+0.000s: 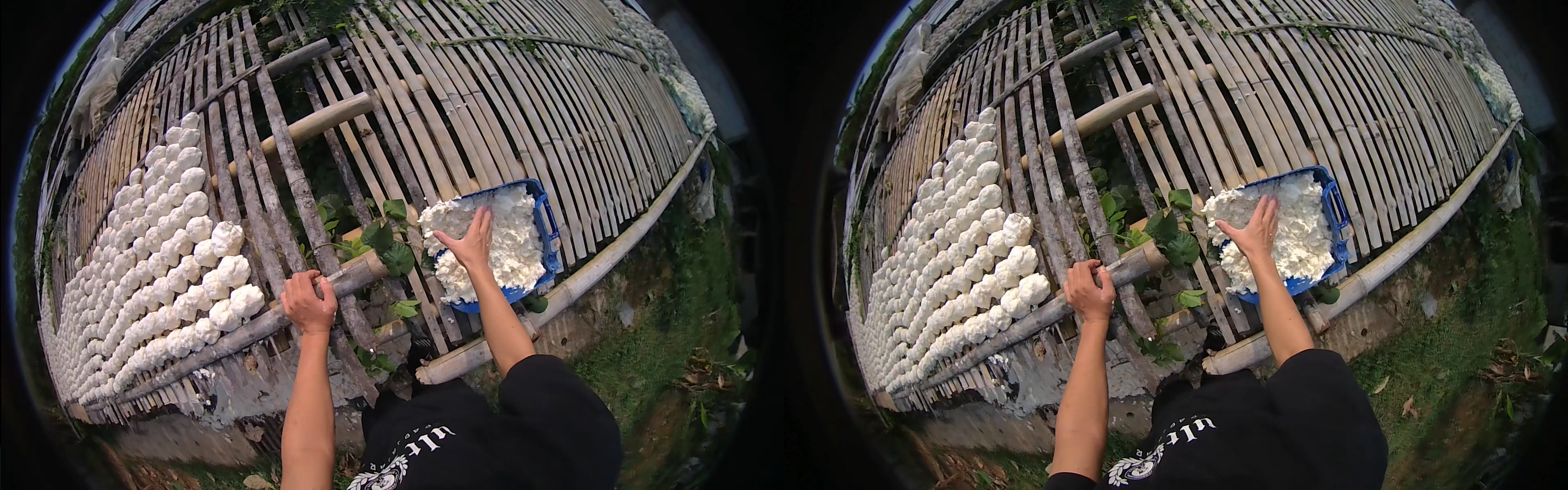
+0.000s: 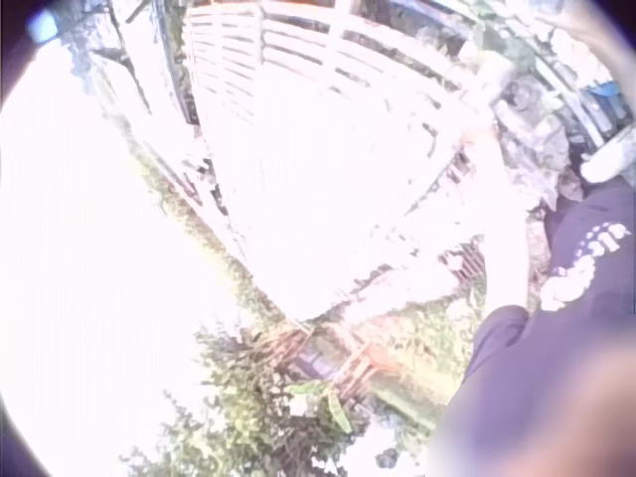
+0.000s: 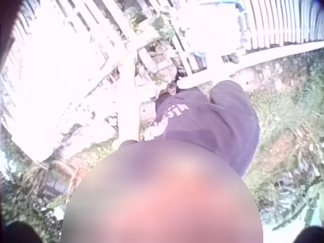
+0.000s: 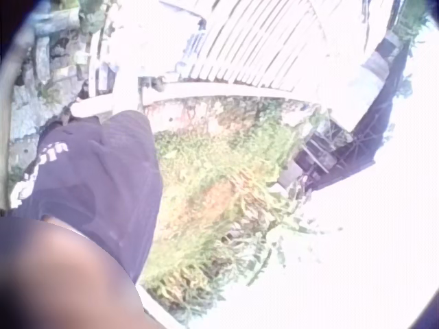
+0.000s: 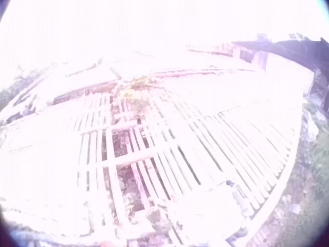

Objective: The person repeatedly scoops a white dough-like material from a blue tray, rolls it into a ball between their hands, and places it on a bamboo rack. The process is repeated continuously throughout the clip.

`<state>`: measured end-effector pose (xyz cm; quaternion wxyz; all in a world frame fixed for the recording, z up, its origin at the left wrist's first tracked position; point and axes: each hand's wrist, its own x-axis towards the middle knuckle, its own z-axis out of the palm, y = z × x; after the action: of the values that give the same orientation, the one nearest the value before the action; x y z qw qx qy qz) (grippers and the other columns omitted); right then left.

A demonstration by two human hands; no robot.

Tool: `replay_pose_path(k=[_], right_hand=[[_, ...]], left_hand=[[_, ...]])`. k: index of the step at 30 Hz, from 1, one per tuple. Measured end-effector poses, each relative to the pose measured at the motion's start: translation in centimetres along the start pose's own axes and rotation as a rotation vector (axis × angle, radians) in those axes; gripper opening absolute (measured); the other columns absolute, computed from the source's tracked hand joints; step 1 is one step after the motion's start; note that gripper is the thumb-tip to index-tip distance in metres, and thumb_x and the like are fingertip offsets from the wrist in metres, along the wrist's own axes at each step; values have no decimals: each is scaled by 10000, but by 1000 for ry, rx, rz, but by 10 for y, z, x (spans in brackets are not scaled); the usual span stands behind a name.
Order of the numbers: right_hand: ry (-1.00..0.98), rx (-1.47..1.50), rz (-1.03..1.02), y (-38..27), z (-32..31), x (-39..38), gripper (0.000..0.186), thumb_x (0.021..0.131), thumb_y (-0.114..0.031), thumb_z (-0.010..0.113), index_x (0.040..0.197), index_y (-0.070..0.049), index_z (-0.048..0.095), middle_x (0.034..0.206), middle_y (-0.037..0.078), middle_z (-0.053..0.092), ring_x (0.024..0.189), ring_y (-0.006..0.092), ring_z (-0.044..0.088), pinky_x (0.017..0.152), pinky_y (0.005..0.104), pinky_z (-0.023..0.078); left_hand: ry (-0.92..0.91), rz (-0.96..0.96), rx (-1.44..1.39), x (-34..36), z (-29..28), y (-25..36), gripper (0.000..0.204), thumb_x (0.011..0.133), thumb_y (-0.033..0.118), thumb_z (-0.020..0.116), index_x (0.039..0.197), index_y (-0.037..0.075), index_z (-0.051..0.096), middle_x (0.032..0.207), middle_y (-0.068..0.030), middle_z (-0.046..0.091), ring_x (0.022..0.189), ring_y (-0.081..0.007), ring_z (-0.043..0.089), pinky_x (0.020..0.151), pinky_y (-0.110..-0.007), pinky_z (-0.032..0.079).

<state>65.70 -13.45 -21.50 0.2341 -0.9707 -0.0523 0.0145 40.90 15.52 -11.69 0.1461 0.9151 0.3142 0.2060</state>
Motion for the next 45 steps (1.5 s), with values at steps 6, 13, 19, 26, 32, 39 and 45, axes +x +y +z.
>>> replay_pose_path(k=[6, 13, 19, 26, 32, 39, 45], right_hand=[[-147, -234, 271, -39, 43, 33, 1296, 743, -759, 850, 1698, -88, 284, 1755, 221, 236, 1635, 511, 149, 1208, 773, 298], [-63, -220, 227, -18, 48, 35, 931, 791, -406, 923, 1546, -143, 446, 1642, 204, 400, 1470, 499, 447, 1125, 669, 486], [33, 170, 261, 7, 37, 56, 819, 723, -191, 957, 1426, -84, 550, 1477, 220, 542, 1313, 483, 599, 1055, 552, 566], [-228, 815, 205, 83, -26, 66, 675, 803, -96, 928, 1395, -75, 606, 1246, 58, 730, 1087, 195, 702, 857, 377, 579], [-364, 677, 134, 111, -101, 46, 785, 861, -53, 894, 1545, -168, 527, 1280, 52, 725, 1118, 243, 713, 854, 454, 591], [-675, 1151, 388, 61, -179, -28, 830, 895, -79, 854, 1613, -263, 481, 1460, 23, 628, 1340, 258, 589, 924, 592, 536], [-1123, 1562, 3, -23, -213, -104, 1106, 772, -551, 957, 1623, -124, 396, 1518, 83, 557, 1391, 240, 596, 1138, 416, 528]], left_hand=[[12, -4, -14, 1, 1, 0, 178, 874, 262, 692, 990, 127, 705, 942, -45, 658, 941, -286, 637, 866, -443, 454], [4, -1, -4, 0, 2, -2, 169, 866, 260, 693, 969, 125, 699, 932, -53, 657, 927, -305, 636, 850, -445, 465], [32, 6, -3, 0, 2, -2, 167, 865, 267, 700, 975, 141, 703, 939, -37, 665, 942, -283, 642, 861, -443, 472], [14, -10, 23, -2, 3, -3, 165, 879, 274, 696, 982, 145, 705, 943, -34, 661, 960, -286, 643, 887, -444, 475], [18, 0, 3, -2, 8, -10, 174, 877, 277, 704, 989, 144, 706, 944, -32, 664, 967, -281, 646, 889, -456, 472], [215, 14, -71, -18, -24, 52, 365, 910, 260, 706, 1226, 82, 669, 1211, -141, 590, 1195, -345, 543, 1068, -456, 416], [-722, -1057, -1852, -104, -53, 180, 900, 1011, 796, 494, 1567, 88, 476, 1500, -160, 569, 1373, -312, 559, 1177, -532, 440]])
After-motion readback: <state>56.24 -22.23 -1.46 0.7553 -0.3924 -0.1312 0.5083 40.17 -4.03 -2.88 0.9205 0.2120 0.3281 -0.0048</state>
